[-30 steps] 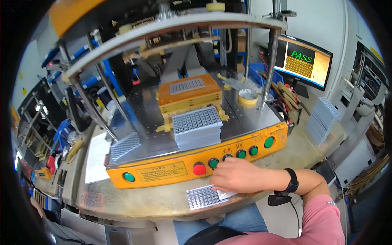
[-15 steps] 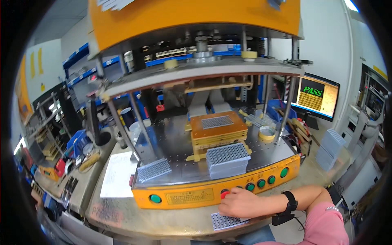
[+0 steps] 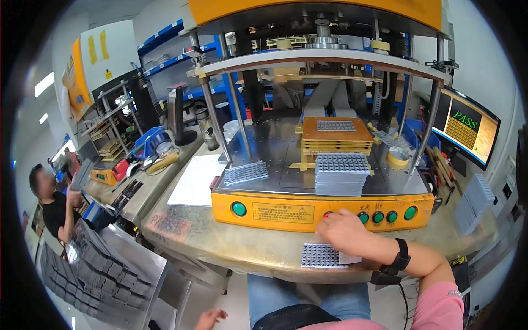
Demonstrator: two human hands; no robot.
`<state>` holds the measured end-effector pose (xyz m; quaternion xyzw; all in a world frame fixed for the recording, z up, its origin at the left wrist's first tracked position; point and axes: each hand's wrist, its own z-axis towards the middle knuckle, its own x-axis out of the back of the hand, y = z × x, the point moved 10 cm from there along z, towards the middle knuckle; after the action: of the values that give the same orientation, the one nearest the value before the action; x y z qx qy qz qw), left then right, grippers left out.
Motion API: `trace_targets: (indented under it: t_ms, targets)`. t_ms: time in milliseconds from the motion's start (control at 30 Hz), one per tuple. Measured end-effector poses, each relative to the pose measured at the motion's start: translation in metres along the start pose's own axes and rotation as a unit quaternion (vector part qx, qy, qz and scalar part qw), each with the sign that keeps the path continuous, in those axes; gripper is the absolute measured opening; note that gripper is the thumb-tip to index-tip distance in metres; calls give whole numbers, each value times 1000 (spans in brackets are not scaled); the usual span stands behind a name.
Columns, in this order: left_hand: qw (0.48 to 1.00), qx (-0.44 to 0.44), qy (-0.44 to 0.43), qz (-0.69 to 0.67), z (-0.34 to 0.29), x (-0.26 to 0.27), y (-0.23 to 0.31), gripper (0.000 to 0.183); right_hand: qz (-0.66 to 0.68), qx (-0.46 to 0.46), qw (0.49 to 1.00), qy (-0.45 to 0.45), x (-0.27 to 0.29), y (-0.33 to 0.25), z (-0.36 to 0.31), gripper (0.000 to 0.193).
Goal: Operating a testing machine to verify small electronic or metal component arrays.
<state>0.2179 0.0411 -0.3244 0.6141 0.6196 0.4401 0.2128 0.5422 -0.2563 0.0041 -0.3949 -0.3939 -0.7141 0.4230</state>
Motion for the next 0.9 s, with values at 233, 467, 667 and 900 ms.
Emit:
trace_targets:
  t_ms: [233,467,667,900]
  targets:
    - [966,-255,21,43,-14,3,295,25,163,-46,986,-6,26,12,-13,12]
    - [772,-467,257,346,25,-23,376,46,135,-323,924,154,48,58,-152,8]
    - [709,-495,283,414,24,-38,393,48,89,-465,849,235,33,35,-214,5]
    - [760,-470,228,387,34,-41,390,52,-12,-466,847,255,38,36,-213,17]
